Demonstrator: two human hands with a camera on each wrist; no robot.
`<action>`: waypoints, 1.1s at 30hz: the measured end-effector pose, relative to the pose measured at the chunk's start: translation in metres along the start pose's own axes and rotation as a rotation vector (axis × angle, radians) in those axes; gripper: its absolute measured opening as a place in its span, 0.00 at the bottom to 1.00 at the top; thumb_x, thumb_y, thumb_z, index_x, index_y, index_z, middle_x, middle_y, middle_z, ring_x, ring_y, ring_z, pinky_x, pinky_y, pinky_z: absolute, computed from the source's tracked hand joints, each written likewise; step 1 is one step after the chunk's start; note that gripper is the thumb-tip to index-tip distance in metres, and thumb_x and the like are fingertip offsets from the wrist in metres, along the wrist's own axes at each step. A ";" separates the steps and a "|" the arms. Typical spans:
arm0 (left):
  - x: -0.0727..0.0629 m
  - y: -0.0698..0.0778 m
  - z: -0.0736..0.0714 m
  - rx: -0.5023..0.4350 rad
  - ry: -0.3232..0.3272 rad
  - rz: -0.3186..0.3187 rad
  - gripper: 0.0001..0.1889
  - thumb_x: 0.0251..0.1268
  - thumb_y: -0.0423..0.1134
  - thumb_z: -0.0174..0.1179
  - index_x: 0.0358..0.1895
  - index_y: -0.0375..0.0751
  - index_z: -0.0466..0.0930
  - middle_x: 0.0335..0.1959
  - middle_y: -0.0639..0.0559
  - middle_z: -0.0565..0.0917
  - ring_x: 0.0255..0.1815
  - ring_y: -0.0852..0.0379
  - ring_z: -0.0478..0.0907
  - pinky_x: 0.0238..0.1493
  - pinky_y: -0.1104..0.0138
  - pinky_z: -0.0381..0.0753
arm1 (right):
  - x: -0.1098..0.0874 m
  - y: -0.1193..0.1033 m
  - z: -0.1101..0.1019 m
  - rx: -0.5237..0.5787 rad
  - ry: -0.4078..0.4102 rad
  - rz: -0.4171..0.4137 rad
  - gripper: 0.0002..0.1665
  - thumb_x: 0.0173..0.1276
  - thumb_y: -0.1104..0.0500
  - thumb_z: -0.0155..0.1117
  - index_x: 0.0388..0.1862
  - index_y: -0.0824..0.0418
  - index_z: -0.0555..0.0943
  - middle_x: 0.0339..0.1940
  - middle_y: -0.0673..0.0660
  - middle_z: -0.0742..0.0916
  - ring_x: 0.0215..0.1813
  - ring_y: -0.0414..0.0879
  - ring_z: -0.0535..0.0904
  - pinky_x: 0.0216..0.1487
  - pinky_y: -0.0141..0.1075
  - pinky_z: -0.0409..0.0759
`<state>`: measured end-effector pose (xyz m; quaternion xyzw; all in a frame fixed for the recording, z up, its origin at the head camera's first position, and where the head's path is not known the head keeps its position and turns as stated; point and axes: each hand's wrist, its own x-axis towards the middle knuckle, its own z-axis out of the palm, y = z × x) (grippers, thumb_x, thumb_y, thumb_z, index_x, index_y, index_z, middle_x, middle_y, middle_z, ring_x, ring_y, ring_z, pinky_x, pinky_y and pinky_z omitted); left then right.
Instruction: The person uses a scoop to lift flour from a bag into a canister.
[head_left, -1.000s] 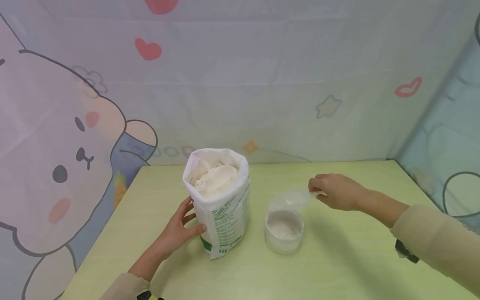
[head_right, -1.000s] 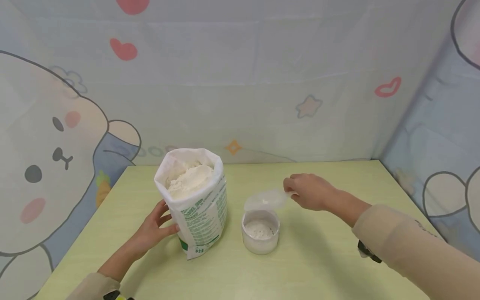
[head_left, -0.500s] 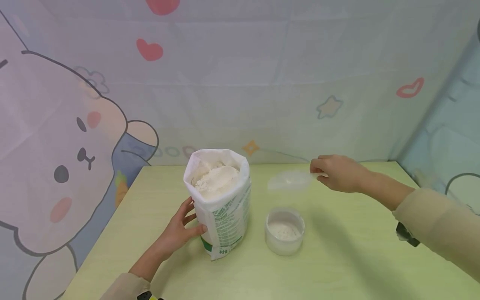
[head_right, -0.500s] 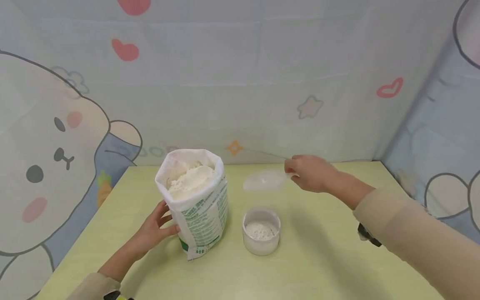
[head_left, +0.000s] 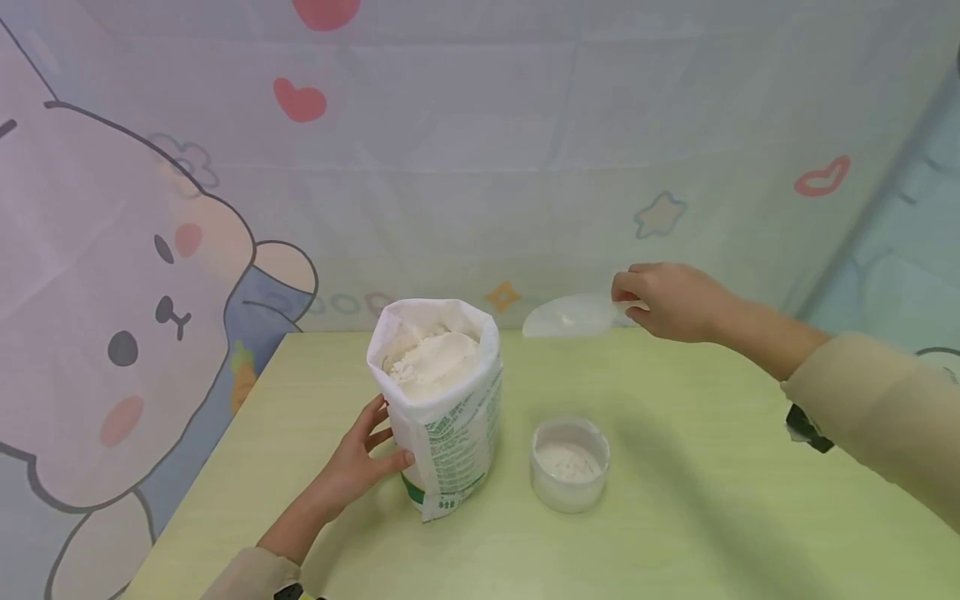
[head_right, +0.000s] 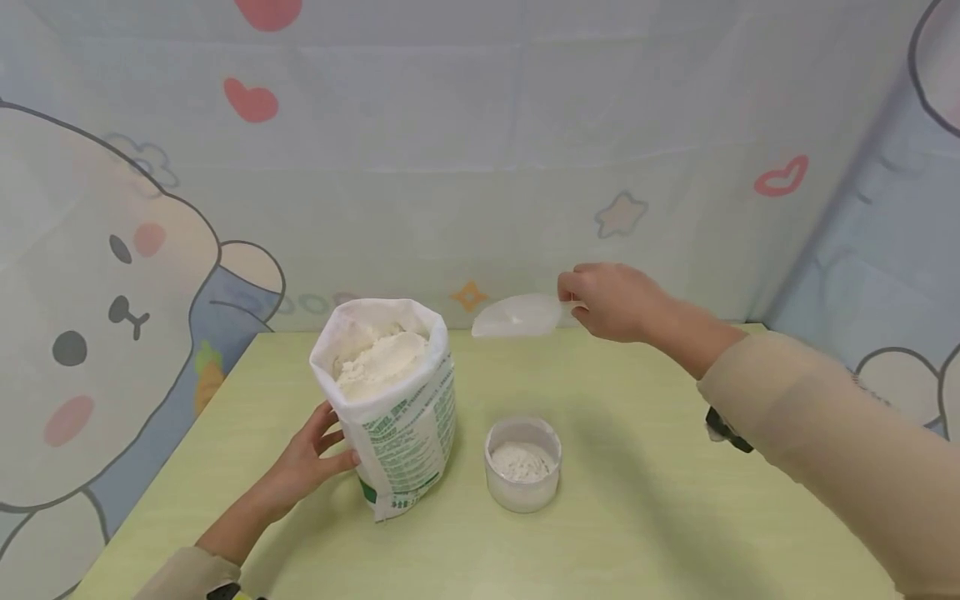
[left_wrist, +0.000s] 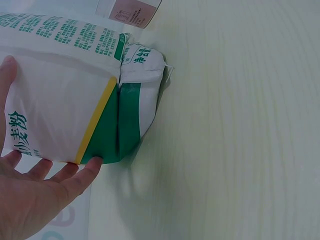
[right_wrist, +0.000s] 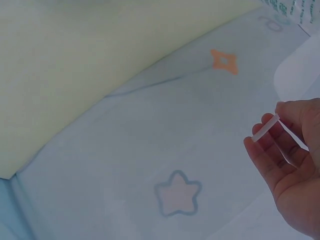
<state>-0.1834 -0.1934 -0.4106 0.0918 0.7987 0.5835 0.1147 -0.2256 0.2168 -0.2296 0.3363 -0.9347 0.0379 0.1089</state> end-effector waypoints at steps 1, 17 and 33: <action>0.000 0.000 0.000 -0.001 0.000 0.000 0.48 0.53 0.43 0.67 0.72 0.62 0.42 0.73 0.46 0.49 0.70 0.36 0.53 0.57 0.42 0.69 | 0.002 0.000 -0.002 -0.004 0.001 0.000 0.08 0.57 0.70 0.62 0.35 0.61 0.76 0.32 0.53 0.80 0.30 0.45 0.75 0.33 0.39 0.76; 0.004 -0.005 0.000 0.012 0.001 0.014 0.48 0.52 0.44 0.67 0.71 0.64 0.43 0.72 0.46 0.50 0.70 0.36 0.53 0.57 0.43 0.69 | 0.033 -0.018 -0.031 -0.047 0.017 -0.011 0.08 0.59 0.68 0.61 0.39 0.62 0.78 0.37 0.57 0.82 0.38 0.51 0.79 0.38 0.43 0.79; 0.007 -0.007 -0.001 0.001 0.022 -0.008 0.49 0.50 0.46 0.69 0.71 0.65 0.44 0.72 0.49 0.51 0.70 0.38 0.54 0.57 0.43 0.69 | 0.069 -0.055 -0.031 -0.159 0.023 -0.096 0.11 0.60 0.67 0.60 0.42 0.59 0.81 0.39 0.54 0.82 0.45 0.52 0.78 0.39 0.42 0.79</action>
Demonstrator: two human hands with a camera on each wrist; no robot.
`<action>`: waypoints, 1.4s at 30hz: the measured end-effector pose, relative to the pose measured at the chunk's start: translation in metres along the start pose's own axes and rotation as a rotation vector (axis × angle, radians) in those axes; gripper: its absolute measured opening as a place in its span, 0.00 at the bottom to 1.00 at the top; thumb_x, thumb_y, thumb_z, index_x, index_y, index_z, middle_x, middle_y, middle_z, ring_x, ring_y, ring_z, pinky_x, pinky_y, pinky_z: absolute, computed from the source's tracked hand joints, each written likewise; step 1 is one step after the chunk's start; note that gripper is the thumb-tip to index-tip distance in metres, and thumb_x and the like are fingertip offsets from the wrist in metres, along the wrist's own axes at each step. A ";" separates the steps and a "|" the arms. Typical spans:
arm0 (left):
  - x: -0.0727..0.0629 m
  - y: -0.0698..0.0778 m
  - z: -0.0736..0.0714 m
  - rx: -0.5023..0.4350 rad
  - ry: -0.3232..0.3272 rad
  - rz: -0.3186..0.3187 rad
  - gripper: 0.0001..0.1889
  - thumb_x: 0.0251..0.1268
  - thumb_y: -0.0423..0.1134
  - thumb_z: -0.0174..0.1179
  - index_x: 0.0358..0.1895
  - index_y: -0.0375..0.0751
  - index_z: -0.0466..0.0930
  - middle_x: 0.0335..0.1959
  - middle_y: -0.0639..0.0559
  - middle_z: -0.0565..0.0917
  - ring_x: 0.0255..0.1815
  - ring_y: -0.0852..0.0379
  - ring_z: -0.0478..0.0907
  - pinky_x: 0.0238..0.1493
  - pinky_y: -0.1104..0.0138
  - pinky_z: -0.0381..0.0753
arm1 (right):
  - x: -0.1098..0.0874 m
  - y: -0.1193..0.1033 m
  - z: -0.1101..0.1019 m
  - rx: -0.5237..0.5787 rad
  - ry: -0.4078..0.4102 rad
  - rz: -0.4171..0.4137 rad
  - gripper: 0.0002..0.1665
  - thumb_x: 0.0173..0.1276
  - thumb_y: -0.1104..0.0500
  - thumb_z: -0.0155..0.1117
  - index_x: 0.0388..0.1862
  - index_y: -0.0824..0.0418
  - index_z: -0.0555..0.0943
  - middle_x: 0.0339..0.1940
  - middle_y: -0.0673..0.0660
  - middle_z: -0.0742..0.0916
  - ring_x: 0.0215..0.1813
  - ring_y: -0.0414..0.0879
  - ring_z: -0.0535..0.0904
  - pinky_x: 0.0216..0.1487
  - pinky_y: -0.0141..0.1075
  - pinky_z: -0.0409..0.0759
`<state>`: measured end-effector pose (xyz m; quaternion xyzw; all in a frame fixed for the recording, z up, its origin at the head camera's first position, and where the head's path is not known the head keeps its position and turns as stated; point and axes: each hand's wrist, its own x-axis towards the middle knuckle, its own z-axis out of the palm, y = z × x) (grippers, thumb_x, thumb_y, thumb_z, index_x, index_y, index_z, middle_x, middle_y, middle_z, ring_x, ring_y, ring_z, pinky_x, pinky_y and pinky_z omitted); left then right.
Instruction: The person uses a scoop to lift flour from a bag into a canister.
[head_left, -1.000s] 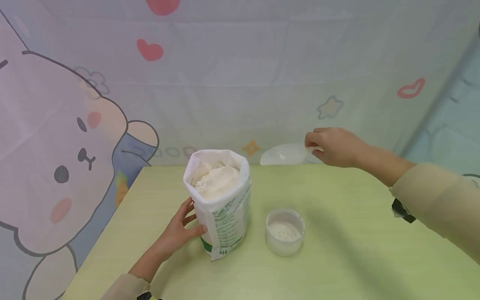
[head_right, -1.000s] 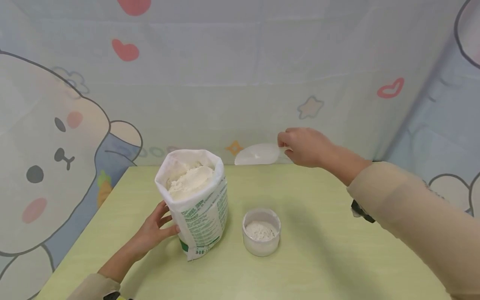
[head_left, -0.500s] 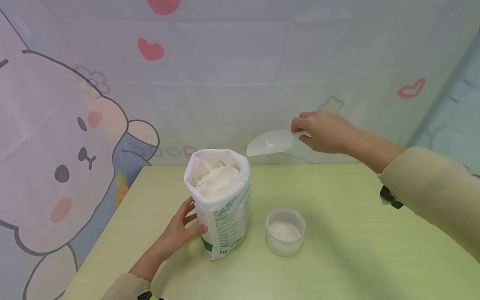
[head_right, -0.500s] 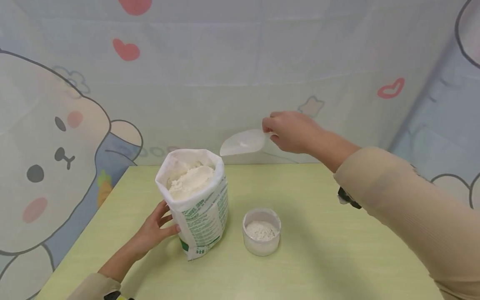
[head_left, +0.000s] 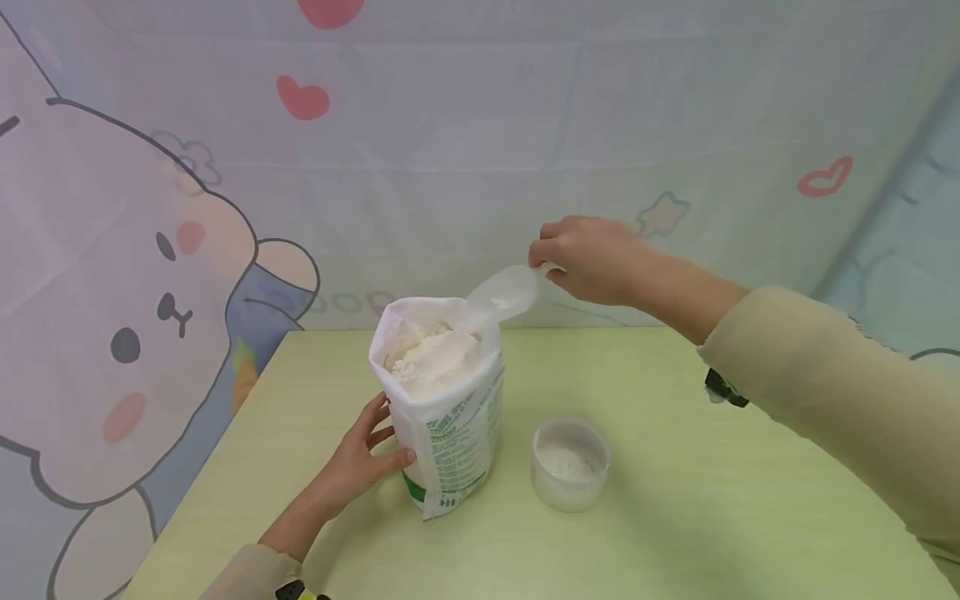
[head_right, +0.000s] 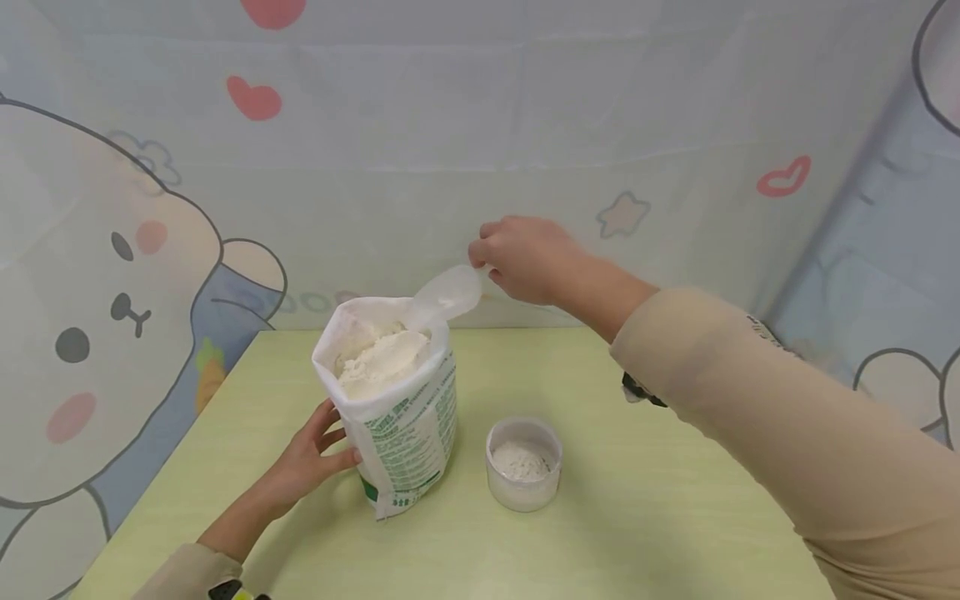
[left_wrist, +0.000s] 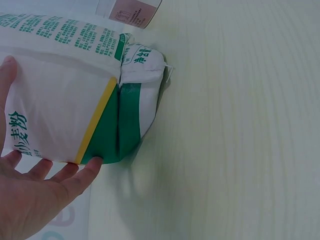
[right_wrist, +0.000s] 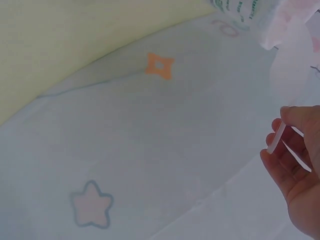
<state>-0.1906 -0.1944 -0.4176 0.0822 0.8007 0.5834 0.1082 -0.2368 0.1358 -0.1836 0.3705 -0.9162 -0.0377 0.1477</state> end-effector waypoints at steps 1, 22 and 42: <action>0.000 0.000 0.000 -0.002 0.000 -0.001 0.49 0.50 0.45 0.69 0.71 0.66 0.44 0.72 0.49 0.51 0.70 0.38 0.54 0.57 0.43 0.69 | 0.002 -0.003 0.000 -0.017 -0.003 -0.006 0.11 0.61 0.67 0.60 0.42 0.58 0.81 0.40 0.54 0.82 0.46 0.52 0.78 0.39 0.42 0.79; -0.002 0.002 0.004 0.004 0.005 -0.015 0.49 0.49 0.47 0.69 0.71 0.66 0.44 0.72 0.49 0.50 0.70 0.38 0.54 0.57 0.41 0.67 | 0.027 -0.035 0.028 -0.203 0.059 -0.115 0.12 0.61 0.65 0.63 0.43 0.57 0.82 0.38 0.53 0.81 0.42 0.49 0.75 0.33 0.36 0.80; -0.003 0.004 0.006 0.016 -0.004 0.001 0.48 0.51 0.45 0.68 0.71 0.63 0.43 0.73 0.46 0.50 0.70 0.36 0.54 0.56 0.40 0.67 | 0.043 -0.055 0.037 -0.290 -0.049 -0.134 0.16 0.61 0.67 0.62 0.48 0.56 0.79 0.42 0.53 0.80 0.45 0.49 0.75 0.41 0.35 0.80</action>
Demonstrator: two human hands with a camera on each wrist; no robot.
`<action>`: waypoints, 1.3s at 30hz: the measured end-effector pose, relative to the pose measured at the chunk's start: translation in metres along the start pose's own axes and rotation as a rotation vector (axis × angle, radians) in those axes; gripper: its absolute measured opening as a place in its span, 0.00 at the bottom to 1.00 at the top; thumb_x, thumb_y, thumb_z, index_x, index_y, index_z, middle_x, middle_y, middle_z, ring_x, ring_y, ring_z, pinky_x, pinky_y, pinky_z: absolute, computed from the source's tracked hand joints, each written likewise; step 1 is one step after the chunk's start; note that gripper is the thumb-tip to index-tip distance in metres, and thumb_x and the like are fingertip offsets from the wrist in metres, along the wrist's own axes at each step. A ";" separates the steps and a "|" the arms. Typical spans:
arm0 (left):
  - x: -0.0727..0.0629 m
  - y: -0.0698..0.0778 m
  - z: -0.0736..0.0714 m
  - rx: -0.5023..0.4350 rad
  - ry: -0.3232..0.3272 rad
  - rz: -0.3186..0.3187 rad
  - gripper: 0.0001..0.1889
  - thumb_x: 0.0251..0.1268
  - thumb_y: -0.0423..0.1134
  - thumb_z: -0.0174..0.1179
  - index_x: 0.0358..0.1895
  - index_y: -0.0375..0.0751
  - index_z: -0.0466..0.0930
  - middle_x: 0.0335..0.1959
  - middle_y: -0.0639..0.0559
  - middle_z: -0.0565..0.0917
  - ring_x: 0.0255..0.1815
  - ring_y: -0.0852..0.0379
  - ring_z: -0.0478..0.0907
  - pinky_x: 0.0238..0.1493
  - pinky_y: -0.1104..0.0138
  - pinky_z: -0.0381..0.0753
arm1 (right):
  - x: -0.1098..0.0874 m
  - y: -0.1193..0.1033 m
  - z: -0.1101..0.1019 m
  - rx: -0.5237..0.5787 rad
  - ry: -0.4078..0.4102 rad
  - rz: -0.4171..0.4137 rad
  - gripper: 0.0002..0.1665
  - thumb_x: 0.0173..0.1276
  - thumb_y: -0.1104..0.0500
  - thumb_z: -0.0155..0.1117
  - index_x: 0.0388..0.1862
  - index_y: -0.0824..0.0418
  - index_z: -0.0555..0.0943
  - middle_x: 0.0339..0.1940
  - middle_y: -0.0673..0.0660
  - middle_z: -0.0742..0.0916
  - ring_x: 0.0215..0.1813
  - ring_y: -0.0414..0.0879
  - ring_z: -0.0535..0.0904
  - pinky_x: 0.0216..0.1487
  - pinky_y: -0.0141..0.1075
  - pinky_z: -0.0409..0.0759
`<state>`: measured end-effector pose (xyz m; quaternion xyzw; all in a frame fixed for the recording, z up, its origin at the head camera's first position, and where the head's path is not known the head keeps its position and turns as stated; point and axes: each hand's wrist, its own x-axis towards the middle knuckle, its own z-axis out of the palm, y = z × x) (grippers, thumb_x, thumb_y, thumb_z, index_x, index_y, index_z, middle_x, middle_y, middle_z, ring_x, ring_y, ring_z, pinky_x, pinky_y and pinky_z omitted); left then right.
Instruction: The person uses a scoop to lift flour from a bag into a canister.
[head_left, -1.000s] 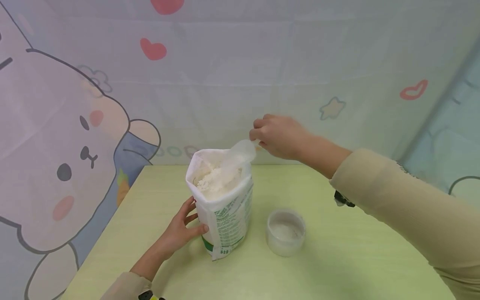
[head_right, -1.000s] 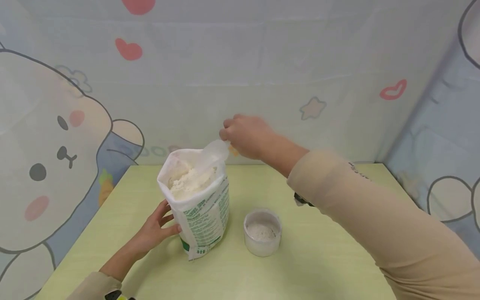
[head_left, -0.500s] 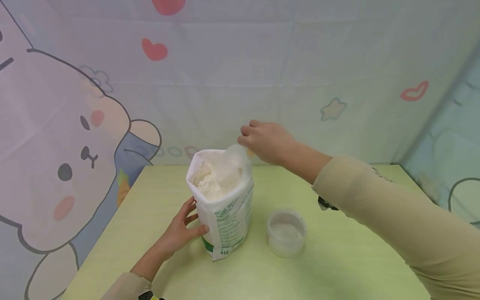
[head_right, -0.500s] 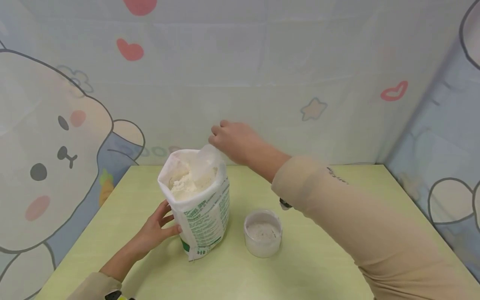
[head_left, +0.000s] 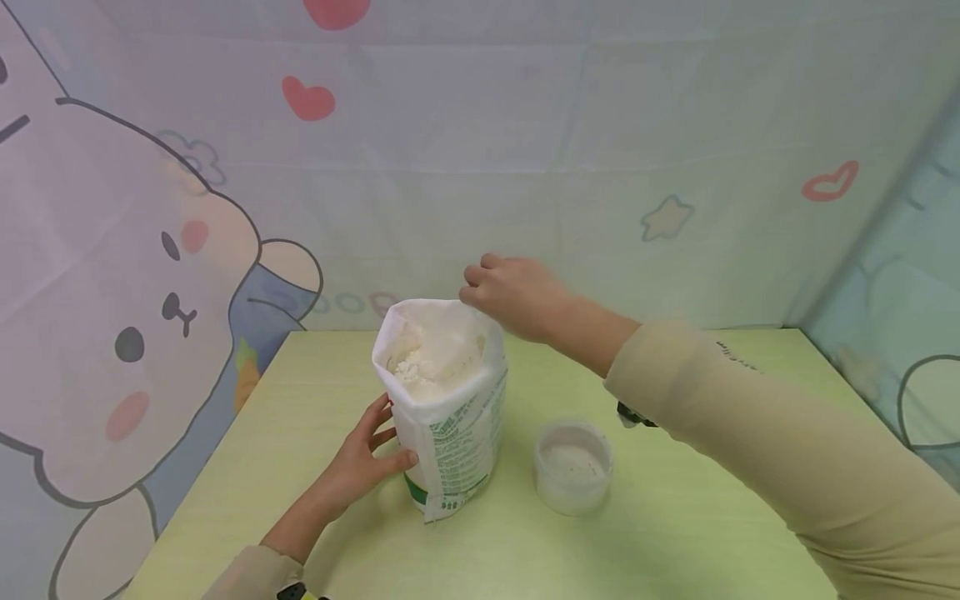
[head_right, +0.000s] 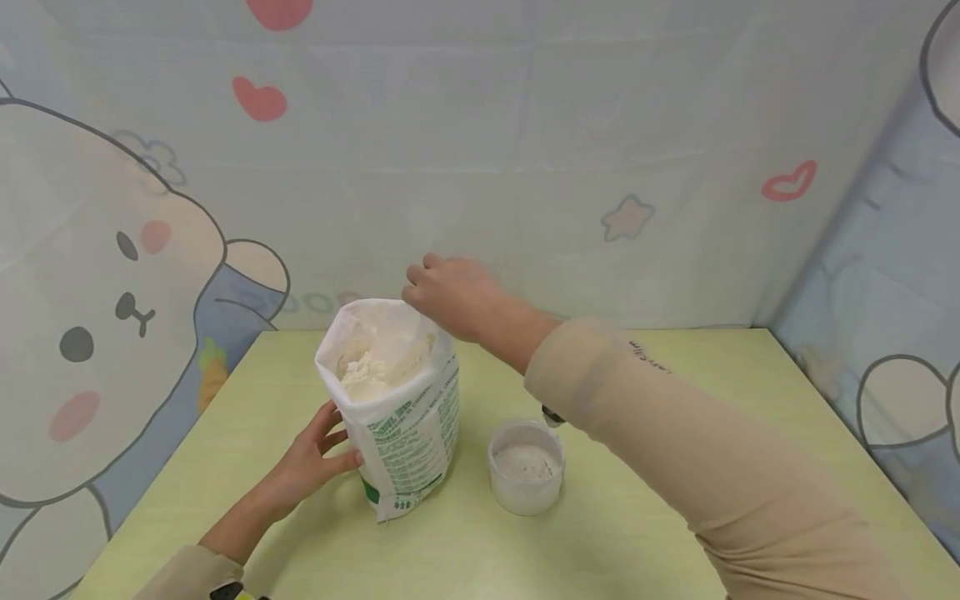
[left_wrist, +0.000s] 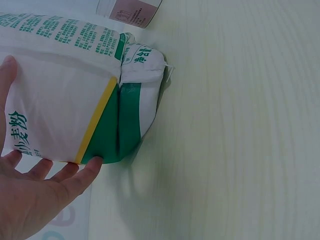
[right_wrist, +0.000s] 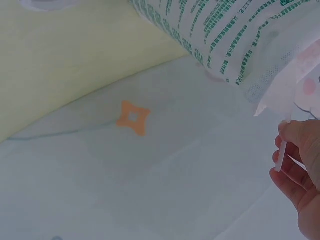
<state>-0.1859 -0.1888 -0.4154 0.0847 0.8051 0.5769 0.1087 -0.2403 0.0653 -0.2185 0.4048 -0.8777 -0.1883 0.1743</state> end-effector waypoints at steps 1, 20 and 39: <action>0.000 0.000 0.000 0.000 0.000 -0.001 0.48 0.51 0.45 0.68 0.71 0.63 0.43 0.73 0.46 0.50 0.70 0.36 0.54 0.56 0.40 0.67 | 0.000 -0.001 0.000 0.004 -0.008 0.000 0.16 0.61 0.67 0.62 0.48 0.56 0.79 0.43 0.53 0.80 0.45 0.48 0.75 0.41 0.35 0.80; 0.002 -0.001 -0.002 0.004 -0.007 0.009 0.48 0.52 0.45 0.67 0.71 0.64 0.43 0.73 0.47 0.50 0.70 0.37 0.54 0.57 0.42 0.68 | 0.004 -0.011 0.009 0.229 -0.081 0.091 0.13 0.64 0.63 0.60 0.47 0.53 0.81 0.42 0.52 0.81 0.48 0.48 0.76 0.39 0.37 0.81; 0.000 0.000 -0.001 0.004 -0.001 -0.008 0.47 0.52 0.45 0.68 0.71 0.66 0.44 0.72 0.48 0.51 0.70 0.37 0.54 0.57 0.41 0.67 | 0.009 -0.032 0.011 0.235 -0.116 0.064 0.12 0.64 0.60 0.58 0.46 0.53 0.80 0.41 0.51 0.82 0.44 0.47 0.77 0.37 0.36 0.79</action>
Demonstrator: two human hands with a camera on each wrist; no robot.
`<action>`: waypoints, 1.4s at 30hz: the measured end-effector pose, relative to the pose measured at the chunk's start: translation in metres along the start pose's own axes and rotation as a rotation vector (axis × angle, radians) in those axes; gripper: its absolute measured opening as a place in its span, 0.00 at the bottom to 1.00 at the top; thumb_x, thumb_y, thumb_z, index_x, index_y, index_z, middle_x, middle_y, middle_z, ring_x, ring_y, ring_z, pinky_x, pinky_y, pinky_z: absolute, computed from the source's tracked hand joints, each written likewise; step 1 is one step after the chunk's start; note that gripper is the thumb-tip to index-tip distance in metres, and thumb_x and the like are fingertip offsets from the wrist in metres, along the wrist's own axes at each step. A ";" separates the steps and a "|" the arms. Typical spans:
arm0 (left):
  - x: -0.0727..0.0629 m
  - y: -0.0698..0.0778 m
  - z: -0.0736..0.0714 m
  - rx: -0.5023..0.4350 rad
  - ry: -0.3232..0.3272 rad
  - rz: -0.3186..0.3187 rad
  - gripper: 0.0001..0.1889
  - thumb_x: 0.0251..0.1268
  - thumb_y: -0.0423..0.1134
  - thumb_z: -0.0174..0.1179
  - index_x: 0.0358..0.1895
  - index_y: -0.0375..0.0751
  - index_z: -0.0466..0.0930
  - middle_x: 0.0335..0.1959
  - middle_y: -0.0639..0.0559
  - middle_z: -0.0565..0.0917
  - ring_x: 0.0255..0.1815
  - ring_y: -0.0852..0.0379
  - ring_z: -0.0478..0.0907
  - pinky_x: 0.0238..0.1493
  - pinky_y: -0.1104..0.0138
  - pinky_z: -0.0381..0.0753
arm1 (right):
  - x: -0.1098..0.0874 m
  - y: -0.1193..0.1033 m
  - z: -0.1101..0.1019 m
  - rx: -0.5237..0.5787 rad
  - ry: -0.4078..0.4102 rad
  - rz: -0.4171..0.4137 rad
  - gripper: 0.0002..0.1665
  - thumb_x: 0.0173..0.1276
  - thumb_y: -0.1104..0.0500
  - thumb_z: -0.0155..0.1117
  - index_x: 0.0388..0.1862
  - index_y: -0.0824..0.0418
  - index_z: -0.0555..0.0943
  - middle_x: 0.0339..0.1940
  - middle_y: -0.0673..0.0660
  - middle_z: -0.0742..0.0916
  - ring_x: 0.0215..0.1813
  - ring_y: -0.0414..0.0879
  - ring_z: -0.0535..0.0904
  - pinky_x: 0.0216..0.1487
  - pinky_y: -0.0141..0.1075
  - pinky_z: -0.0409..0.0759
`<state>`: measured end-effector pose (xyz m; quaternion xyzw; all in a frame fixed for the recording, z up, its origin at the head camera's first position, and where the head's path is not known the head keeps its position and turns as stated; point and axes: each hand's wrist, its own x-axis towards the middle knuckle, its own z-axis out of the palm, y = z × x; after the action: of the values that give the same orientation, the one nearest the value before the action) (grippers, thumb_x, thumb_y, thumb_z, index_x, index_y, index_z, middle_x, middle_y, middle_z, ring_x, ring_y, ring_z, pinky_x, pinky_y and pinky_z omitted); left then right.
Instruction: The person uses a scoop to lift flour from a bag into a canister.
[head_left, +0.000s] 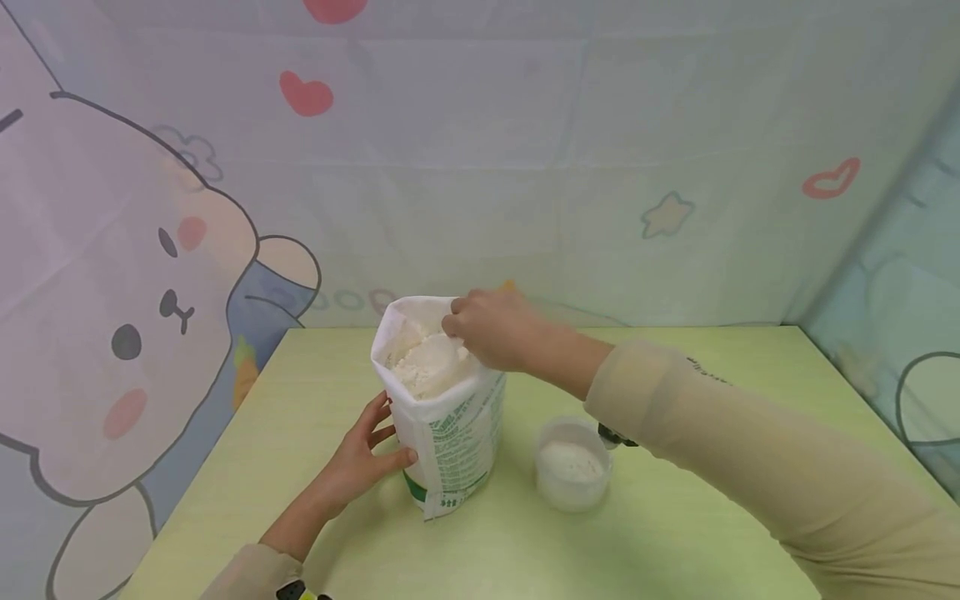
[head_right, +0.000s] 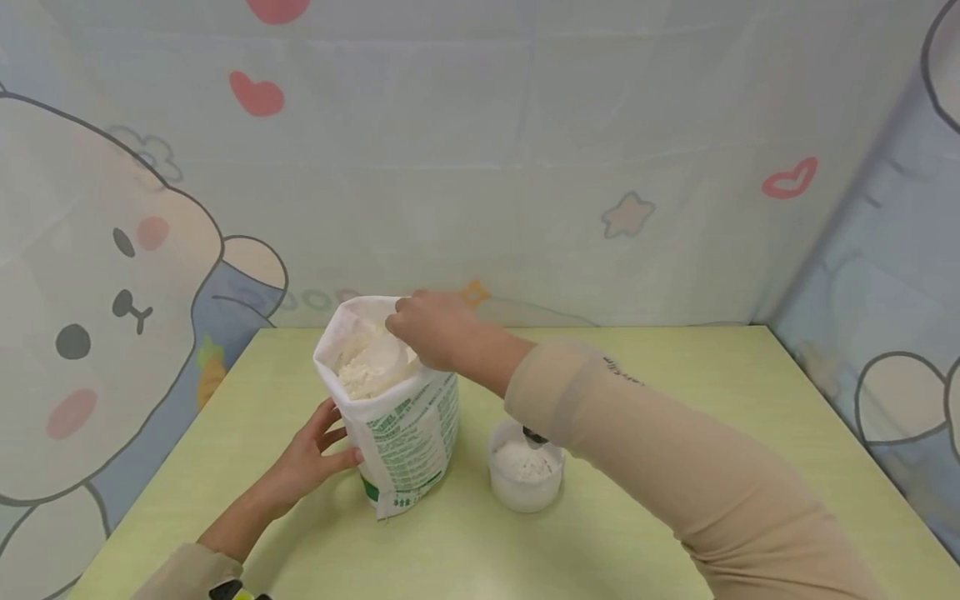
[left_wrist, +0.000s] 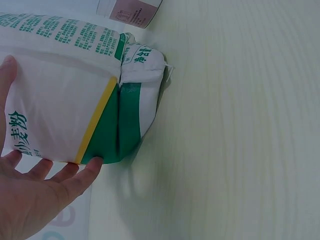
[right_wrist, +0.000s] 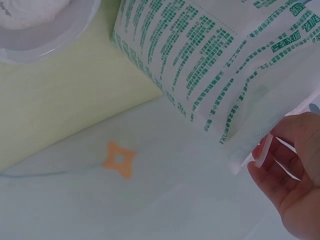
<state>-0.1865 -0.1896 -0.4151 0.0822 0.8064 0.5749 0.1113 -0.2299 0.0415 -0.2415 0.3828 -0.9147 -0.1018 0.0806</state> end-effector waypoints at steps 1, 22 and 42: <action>0.000 0.000 0.000 0.000 0.002 -0.003 0.47 0.51 0.46 0.68 0.70 0.67 0.45 0.72 0.49 0.51 0.70 0.38 0.54 0.57 0.41 0.67 | 0.000 -0.002 -0.001 -0.015 -0.009 0.003 0.12 0.65 0.60 0.58 0.47 0.53 0.80 0.42 0.51 0.82 0.44 0.48 0.77 0.36 0.36 0.79; -0.002 0.003 0.001 -0.001 -0.008 0.004 0.48 0.52 0.44 0.67 0.71 0.63 0.42 0.73 0.46 0.50 0.70 0.37 0.53 0.57 0.41 0.67 | 0.002 -0.008 -0.001 -0.080 -0.033 0.044 0.15 0.62 0.64 0.60 0.48 0.56 0.79 0.43 0.54 0.82 0.44 0.49 0.77 0.35 0.38 0.81; -0.001 0.000 0.000 -0.001 -0.016 0.030 0.48 0.52 0.44 0.68 0.71 0.65 0.43 0.72 0.48 0.50 0.70 0.38 0.54 0.57 0.43 0.69 | -0.021 0.029 -0.012 0.210 0.053 0.100 0.10 0.63 0.65 0.59 0.43 0.58 0.80 0.41 0.54 0.83 0.44 0.49 0.79 0.40 0.39 0.80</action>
<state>-0.1860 -0.1901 -0.4150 0.0987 0.8039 0.5763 0.1093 -0.2324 0.0750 -0.2247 0.3457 -0.9358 0.0090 0.0692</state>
